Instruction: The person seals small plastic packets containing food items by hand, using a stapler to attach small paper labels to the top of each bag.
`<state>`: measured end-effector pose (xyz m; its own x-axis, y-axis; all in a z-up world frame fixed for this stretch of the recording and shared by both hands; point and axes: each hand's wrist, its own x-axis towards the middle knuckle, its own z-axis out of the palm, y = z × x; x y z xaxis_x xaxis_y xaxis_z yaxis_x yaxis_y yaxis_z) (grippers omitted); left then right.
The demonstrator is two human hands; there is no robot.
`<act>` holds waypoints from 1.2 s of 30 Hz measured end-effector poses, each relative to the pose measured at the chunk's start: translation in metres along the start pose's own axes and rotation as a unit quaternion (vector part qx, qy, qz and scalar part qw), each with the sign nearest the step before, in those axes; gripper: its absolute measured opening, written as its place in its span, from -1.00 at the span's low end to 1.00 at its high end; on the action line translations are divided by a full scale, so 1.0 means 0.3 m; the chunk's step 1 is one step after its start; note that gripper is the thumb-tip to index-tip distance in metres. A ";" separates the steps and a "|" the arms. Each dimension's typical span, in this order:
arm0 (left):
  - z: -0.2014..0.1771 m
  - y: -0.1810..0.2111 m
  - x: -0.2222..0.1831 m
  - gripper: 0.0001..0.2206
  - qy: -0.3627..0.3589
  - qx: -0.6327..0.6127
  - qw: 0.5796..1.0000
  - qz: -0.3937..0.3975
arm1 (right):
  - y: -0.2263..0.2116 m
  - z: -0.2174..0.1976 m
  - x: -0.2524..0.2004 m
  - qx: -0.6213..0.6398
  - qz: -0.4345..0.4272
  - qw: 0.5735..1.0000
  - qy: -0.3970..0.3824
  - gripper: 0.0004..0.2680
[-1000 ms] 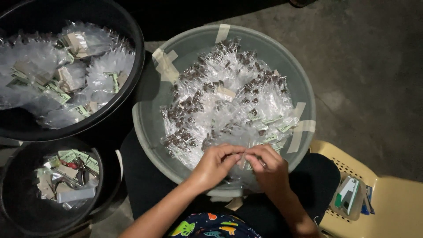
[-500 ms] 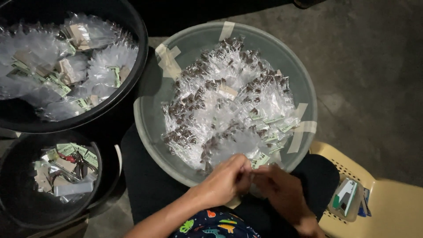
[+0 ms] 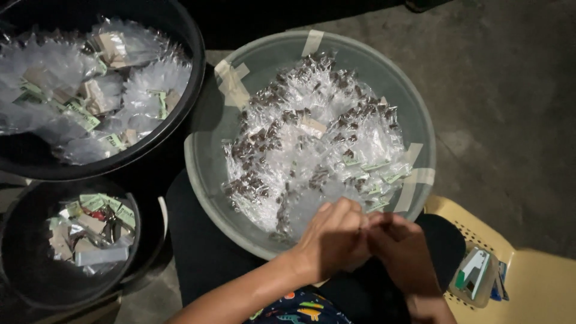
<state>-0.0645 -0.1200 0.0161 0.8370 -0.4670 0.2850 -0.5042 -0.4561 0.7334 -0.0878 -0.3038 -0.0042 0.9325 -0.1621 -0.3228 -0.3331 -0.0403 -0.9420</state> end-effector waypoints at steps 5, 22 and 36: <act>0.073 -0.056 0.013 -0.93 0.160 -0.028 0.985 0.063 | -0.074 0.030 -0.003 0.028 0.004 0.998 -0.051 -0.98; -0.088 -0.648 0.157 -0.92 -0.140 0.399 0.906 -0.024 | -0.108 0.084 0.077 0.011 0.057 0.998 0.016 -0.89; -0.472 -0.741 0.174 -0.59 0.302 -0.243 0.897 -0.213 | -0.173 0.195 0.164 0.124 -0.105 0.982 -0.092 -0.88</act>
<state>0.1213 0.0644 -0.0446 0.9680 0.2344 0.0893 -0.0816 -0.0427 0.9958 -0.0164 -0.2519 0.0233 0.9942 0.0068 -0.1078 -0.1071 0.1905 -0.9758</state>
